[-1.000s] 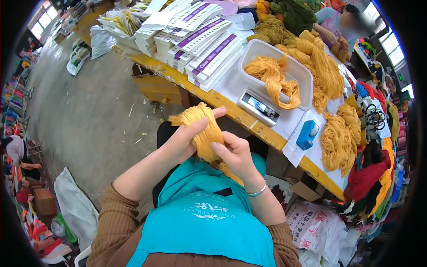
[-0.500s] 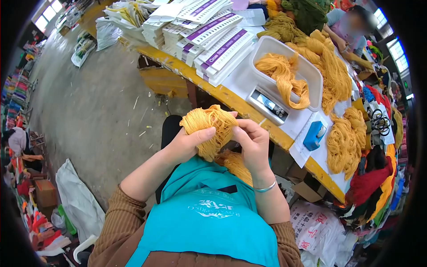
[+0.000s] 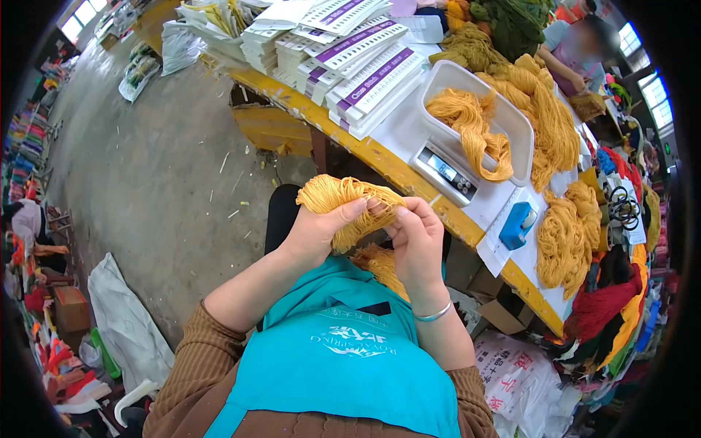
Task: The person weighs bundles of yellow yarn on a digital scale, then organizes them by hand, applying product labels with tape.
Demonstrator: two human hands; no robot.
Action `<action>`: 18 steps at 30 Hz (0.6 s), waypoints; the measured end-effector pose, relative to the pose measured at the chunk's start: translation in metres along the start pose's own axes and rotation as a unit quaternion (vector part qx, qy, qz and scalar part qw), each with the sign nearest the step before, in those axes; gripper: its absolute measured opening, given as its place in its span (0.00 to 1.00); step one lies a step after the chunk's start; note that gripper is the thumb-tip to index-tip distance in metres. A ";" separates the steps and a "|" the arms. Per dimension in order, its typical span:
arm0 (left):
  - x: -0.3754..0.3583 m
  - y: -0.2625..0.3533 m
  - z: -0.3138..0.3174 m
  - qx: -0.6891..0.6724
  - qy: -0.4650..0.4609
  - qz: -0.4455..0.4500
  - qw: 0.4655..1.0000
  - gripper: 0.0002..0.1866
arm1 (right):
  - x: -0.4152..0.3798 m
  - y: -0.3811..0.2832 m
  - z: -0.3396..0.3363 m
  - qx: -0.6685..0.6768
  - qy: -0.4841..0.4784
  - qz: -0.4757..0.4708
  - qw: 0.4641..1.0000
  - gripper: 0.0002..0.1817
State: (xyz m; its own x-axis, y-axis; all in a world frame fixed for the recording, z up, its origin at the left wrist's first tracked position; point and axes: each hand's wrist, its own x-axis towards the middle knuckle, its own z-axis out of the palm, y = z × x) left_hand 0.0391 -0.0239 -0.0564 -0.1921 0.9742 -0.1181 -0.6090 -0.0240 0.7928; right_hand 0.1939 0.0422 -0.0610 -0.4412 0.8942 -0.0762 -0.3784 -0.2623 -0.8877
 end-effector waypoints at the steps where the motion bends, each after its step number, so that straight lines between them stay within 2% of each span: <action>1: 0.000 0.001 -0.001 -0.035 -0.026 -0.023 0.999 0.14 | 0.001 -0.002 0.000 0.049 -0.028 0.040 0.998 0.06; 2: 0.001 0.001 -0.004 -0.035 -0.026 -0.023 0.999 0.14 | 0.001 -0.003 0.000 0.098 -0.056 0.079 0.990 0.07; 4: 0.003 -0.002 -0.009 -0.040 -0.065 -0.022 0.997 0.16 | 0.003 -0.002 -0.001 0.100 -0.075 0.079 0.989 0.09; 6: 0.002 0.000 -0.005 -0.031 -0.051 -0.018 0.998 0.16 | 0.003 -0.007 0.005 -0.012 -0.071 0.083 0.994 0.10; 8: 0.002 0.002 -0.003 -0.022 -0.037 -0.013 0.999 0.17 | 0.004 -0.009 0.007 -0.012 -0.067 0.080 0.994 0.09; 10: 0.002 0.004 -0.005 -0.001 -0.058 -0.020 0.998 0.17 | 0.005 -0.007 0.001 -0.052 -0.107 0.084 0.989 0.07; 14: 0.001 -0.001 -0.013 -0.003 -0.034 -0.014 0.999 0.16 | 0.004 -0.006 0.004 -0.062 -0.074 0.075 0.992 0.06; 16: -0.001 -0.004 -0.020 0.089 -0.003 -0.026 0.996 0.15 | 0.003 -0.008 0.006 -0.047 -0.081 0.072 0.993 0.06; 17: -0.002 -0.004 -0.021 0.088 -0.003 -0.026 0.996 0.15 | 0.003 -0.008 0.007 -0.033 -0.087 0.068 0.993 0.05; 18: -0.004 0.001 -0.016 0.141 -0.006 0.004 0.990 0.14 | 0.003 -0.007 0.007 -0.033 -0.087 0.069 0.993 0.05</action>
State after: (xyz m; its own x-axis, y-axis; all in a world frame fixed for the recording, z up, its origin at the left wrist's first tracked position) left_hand 0.0274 -0.0310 -0.0650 -0.1852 0.9771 -0.1051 -0.3675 0.0304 0.9295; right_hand 0.1895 0.0442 -0.0519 -0.6217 0.7734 -0.1235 -0.2528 -0.3474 -0.9030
